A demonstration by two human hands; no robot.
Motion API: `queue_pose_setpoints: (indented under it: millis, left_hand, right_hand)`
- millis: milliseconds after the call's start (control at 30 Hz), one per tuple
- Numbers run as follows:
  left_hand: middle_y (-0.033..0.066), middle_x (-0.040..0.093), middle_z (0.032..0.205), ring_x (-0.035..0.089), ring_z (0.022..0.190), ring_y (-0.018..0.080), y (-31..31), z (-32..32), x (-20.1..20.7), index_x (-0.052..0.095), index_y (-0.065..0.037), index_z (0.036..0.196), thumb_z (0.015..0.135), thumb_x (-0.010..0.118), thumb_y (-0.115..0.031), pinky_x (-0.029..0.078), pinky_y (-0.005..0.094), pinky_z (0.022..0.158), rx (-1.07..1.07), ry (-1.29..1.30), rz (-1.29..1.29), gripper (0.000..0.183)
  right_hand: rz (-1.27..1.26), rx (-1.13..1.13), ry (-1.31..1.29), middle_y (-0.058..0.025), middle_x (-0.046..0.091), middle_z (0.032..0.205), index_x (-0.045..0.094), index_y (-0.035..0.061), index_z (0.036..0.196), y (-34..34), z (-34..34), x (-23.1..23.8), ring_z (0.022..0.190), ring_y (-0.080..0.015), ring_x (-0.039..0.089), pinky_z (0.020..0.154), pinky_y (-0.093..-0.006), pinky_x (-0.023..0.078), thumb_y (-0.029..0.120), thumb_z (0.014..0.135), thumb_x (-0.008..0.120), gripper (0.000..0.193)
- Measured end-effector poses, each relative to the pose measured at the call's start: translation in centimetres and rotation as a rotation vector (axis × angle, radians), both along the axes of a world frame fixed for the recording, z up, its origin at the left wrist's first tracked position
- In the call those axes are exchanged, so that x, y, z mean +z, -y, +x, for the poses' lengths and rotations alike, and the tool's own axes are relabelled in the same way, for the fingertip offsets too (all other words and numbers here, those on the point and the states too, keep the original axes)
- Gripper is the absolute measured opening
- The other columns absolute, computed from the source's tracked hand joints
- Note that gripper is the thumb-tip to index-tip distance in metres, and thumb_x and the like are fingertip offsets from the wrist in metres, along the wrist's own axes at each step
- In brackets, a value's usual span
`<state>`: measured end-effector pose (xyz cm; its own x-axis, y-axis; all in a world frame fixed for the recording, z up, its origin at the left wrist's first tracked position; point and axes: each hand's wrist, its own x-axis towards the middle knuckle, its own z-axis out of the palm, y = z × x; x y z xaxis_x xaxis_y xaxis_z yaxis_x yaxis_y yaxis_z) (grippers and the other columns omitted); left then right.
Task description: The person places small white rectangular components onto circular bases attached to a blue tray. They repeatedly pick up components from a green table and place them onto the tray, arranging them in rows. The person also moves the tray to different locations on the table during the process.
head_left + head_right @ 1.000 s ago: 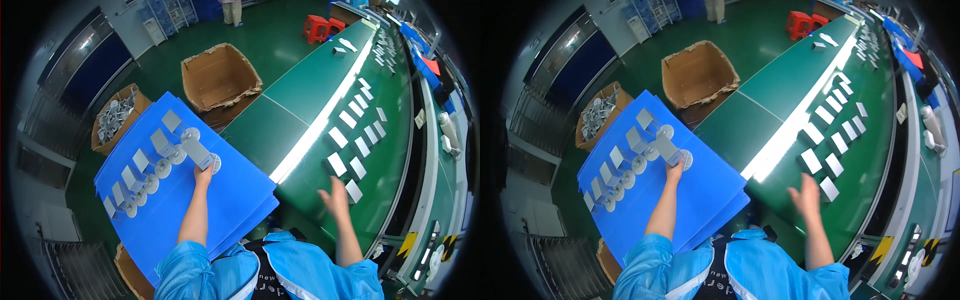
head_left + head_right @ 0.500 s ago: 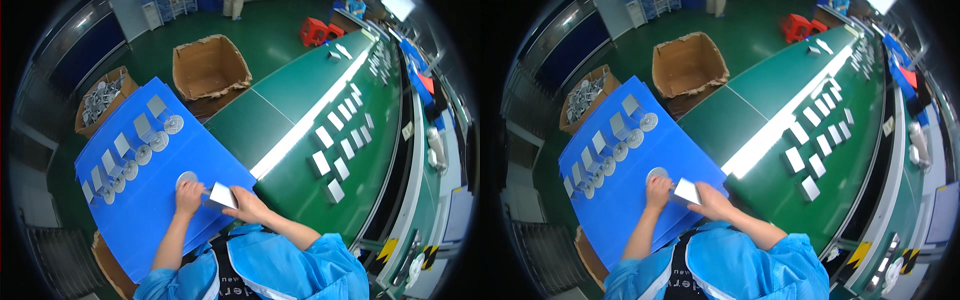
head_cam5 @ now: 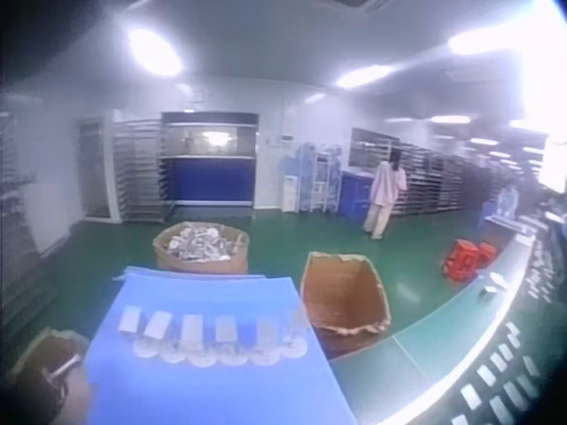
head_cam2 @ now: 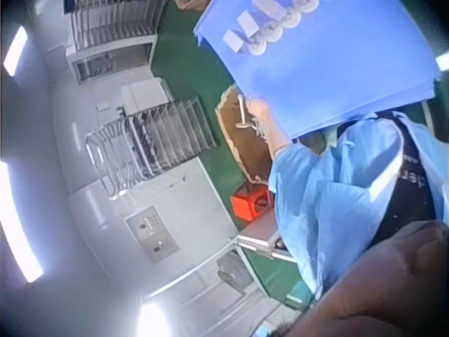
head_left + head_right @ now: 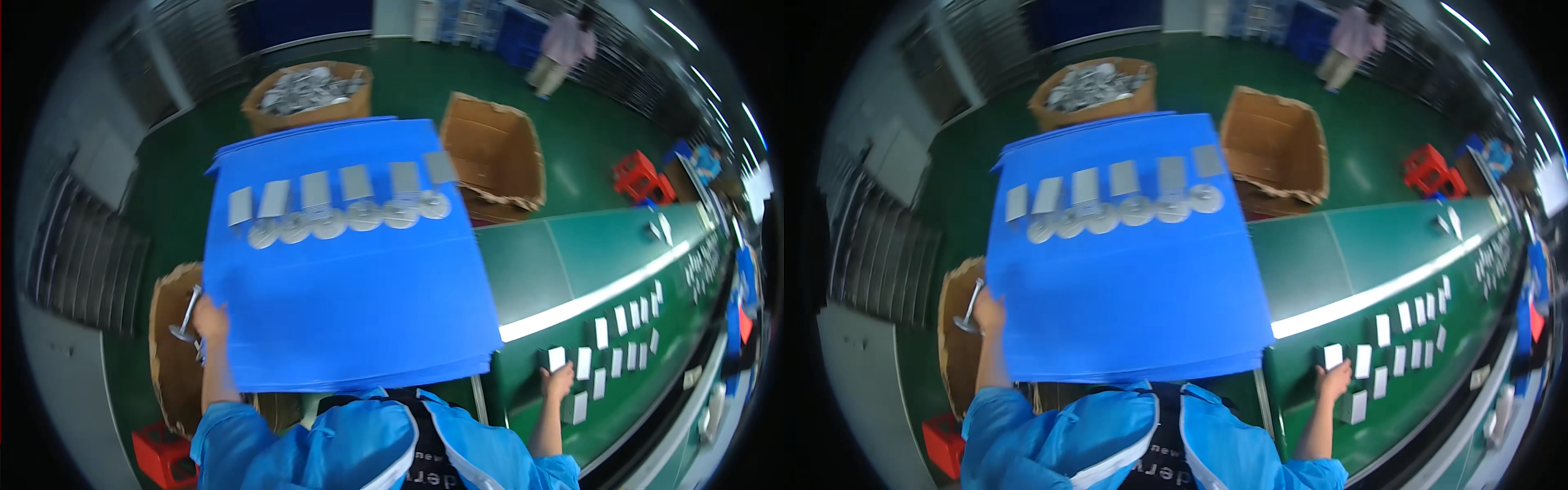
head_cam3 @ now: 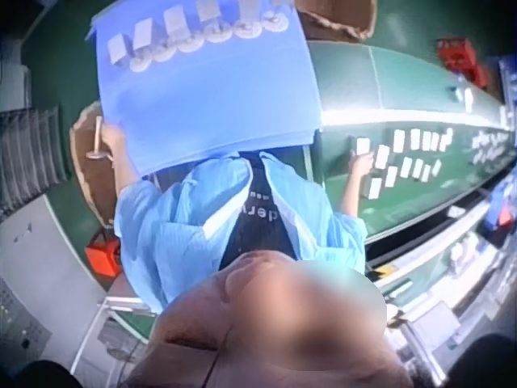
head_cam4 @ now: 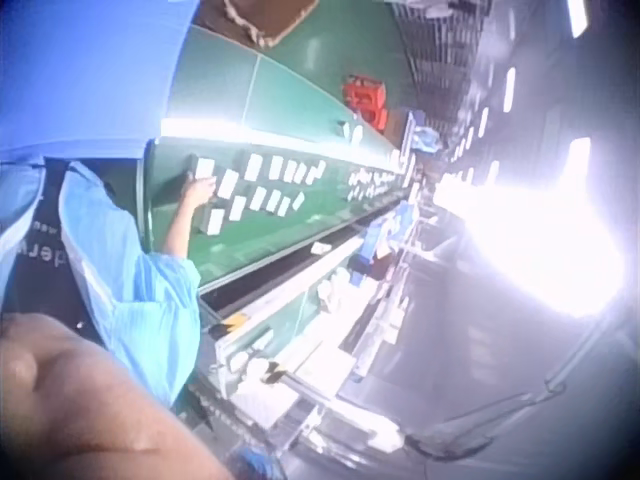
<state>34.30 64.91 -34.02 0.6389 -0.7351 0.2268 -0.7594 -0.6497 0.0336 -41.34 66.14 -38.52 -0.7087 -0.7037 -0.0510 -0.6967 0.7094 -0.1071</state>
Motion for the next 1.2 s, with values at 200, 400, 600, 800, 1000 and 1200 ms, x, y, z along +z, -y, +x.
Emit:
queue_pose_setpoints:
  millis: [200, 400, 600, 800, 1000, 1200]
  left_hand:
    - [0.0218, 0.047, 0.118, 0.044, 0.111, 0.0352, 9.2, -1.6, -4.9, 0.042, 0.004, 0.119, 0.076, 0.063, -0.028, 0.034, 0.0392, 0.096, -0.254, -0.334, -0.287, 0.058]
    - [0.0207, 0.056, 0.105, 0.054, 0.096, 0.0337, 19.2, -2.3, -8.7, 0.049, 0.004, 0.113, 0.077, 0.063, -0.024, 0.041, 0.0382, 0.085, -0.349, -0.59, -0.732, 0.047]
    - [0.0157, 0.063, 0.087, 0.06, 0.079, 0.0242, 20.0, 1.2, -8.9, 0.059, 0.003, 0.094, 0.084, 0.054, -0.02, 0.045, 0.0341, 0.069, -0.221, -0.71, -0.851, 0.026]
    - [0.0049, 0.057, 0.074, 0.056, 0.069, 0.0137, 9.4, 3.6, -4.8, 0.055, -0.002, 0.087, 0.087, 0.052, -0.019, 0.043, 0.0267, 0.065, -0.477, -1.29, -0.746, 0.017]
    - [0.0071, 0.061, 0.081, 0.058, 0.069, 0.0126, -1.6, -0.4, 2.2, 0.058, -0.001, 0.089, 0.082, 0.056, -0.011, 0.045, 0.0258, 0.063, -0.648, -1.487, 0.141, 0.012]
    - [0.0067, 0.063, 0.081, 0.059, 0.072, 0.0138, -4.4, -2.3, 1.7, 0.058, 0.0, 0.095, 0.079, 0.059, -0.006, 0.047, 0.0267, 0.064, -0.632, -1.56, 0.223, 0.018]
  right_hand:
    - [-0.147, 0.202, -0.036, -0.0202, 0.044, 0.119, 0.035, 0.0017, 0.124, 1.4, 4.9, 2.2, 0.108, -0.0369, 0.045, 0.089, -0.0424, 0.039, 0.019, 0.069, 0.071, 0.067]
    - [-0.1, 0.468, 0.12, -0.0216, 0.049, 0.113, 0.045, -0.0007, 0.115, 2.9, 12.7, 7.3, 0.106, -0.0355, 0.047, 0.09, -0.0398, 0.039, 0.017, 0.068, 0.069, 0.056]
    - [-0.077, 0.713, 0.139, -0.0207, 0.049, 0.114, 0.047, 0.0019, 0.116, 4.4, 22.8, 11.3, 0.105, -0.0354, 0.047, 0.089, -0.0409, 0.04, 0.027, 0.07, 0.068, 0.057]
    - [-0.136, 0.904, 0.404, -0.0213, 0.045, 0.12, 0.041, 0.0008, 0.121, 5.8, 31.5, 11.3, 0.111, -0.0359, 0.043, 0.094, -0.0412, 0.036, 0.035, 0.074, 0.066, 0.063]
    - [-0.046, 1.273, 0.98, -0.0224, 0.041, 0.124, 0.029, -0.0008, 0.13, 7.9, 45.1, 12.0, 0.113, -0.0335, 0.043, 0.095, -0.0395, 0.036, 0.046, 0.072, 0.066, 0.083]
    - [0.612, 1.388, 1.312, -0.024, 0.044, 0.12, 0.017, -0.0015, 0.134, 6.6, 52.2, 13.6, 0.106, -0.0328, 0.049, 0.09, -0.0377, 0.039, 0.045, 0.066, 0.071, 0.099]
